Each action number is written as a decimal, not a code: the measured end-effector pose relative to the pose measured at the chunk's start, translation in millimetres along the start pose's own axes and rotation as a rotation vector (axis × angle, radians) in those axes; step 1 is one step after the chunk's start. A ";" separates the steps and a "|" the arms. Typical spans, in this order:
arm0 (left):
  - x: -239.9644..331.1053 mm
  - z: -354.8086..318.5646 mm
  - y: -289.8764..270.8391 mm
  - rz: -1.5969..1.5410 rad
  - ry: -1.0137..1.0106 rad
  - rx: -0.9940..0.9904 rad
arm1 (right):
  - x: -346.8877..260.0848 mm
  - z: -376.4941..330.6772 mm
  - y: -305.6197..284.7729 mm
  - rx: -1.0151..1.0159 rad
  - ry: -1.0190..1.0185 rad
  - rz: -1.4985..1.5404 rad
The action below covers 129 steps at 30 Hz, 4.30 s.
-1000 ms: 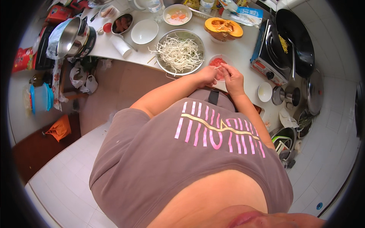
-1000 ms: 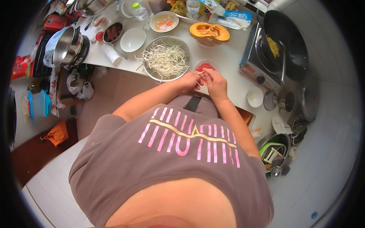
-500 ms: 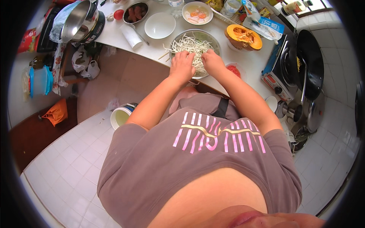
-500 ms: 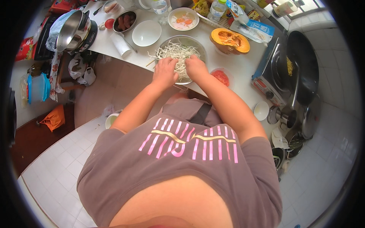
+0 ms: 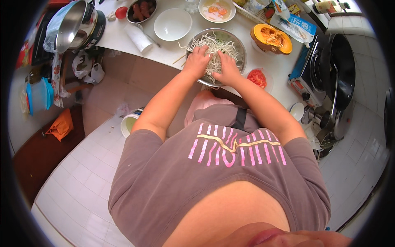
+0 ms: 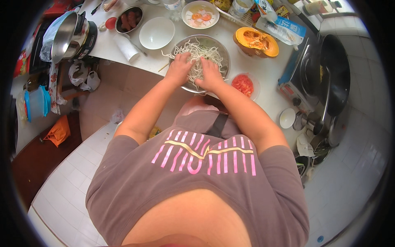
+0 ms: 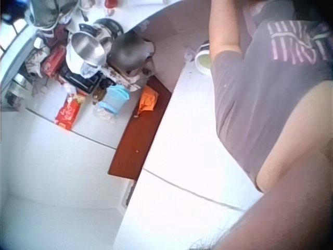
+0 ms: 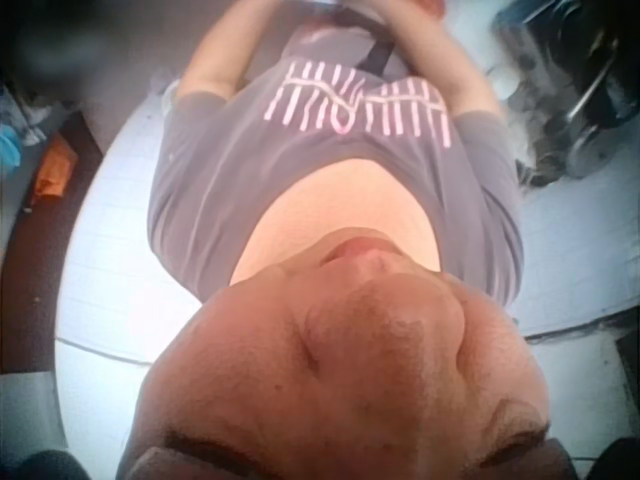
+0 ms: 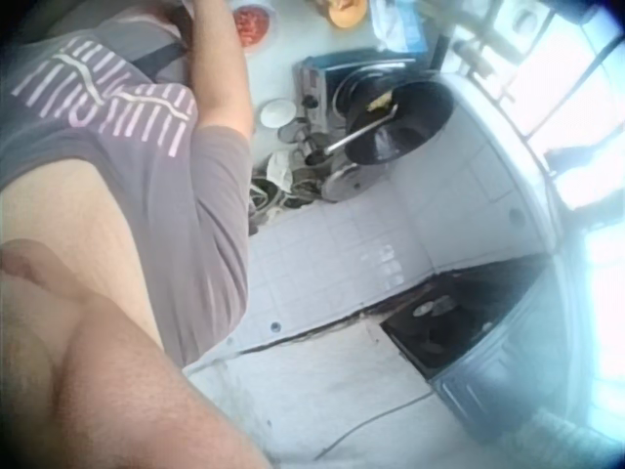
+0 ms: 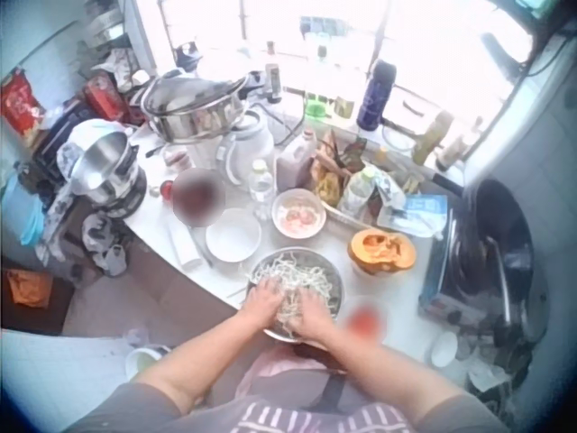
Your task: The person chops a tomato into small pieces using a cleaver on a cutting board. They then transfer the chopped tomato into a plastic container and wipe the cutting board clean. Finally, they squeeze water out of a bowl of bean sprouts by hand.
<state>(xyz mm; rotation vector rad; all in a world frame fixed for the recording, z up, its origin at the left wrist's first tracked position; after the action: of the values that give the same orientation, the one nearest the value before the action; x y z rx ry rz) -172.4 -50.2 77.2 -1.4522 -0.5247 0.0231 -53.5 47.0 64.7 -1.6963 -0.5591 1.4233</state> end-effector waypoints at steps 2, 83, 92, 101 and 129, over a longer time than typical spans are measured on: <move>0.2 3.0 -1.2 -0.087 0.006 0.017 | -4.9 -4.9 0.3 0.012 -0.022 0.007; 27.9 15.8 14.8 -0.062 -0.277 -0.210 | 32.4 74.8 -33.5 -0.190 0.013 -0.597; 19.6 19.3 30.0 -0.176 -0.237 -0.026 | 22.7 31.8 -19.6 -0.190 0.232 -0.133; 7.4 21.4 29.4 -0.264 -0.199 0.068 | -17.9 -1.3 -13.0 0.131 0.031 -0.077; 12.8 19.7 22.9 -0.195 -0.448 -0.238 | 5.3 18.8 -5.0 -0.066 0.306 -0.248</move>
<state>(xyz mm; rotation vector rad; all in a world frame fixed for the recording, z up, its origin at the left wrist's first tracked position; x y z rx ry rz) -161.2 -24.4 60.3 -1.6273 -1.0636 0.1375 -69.1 59.6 65.5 -1.7847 -0.6239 0.9582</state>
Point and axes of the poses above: each hand's wrist, its own z-axis towards the middle knuckle, its own y-axis out of the palm, x = y × z, the point moved 4 cm from there along z, towards the middle knuckle, and after that the axes turned 5 degrees about -y, right-handed, at the moved point
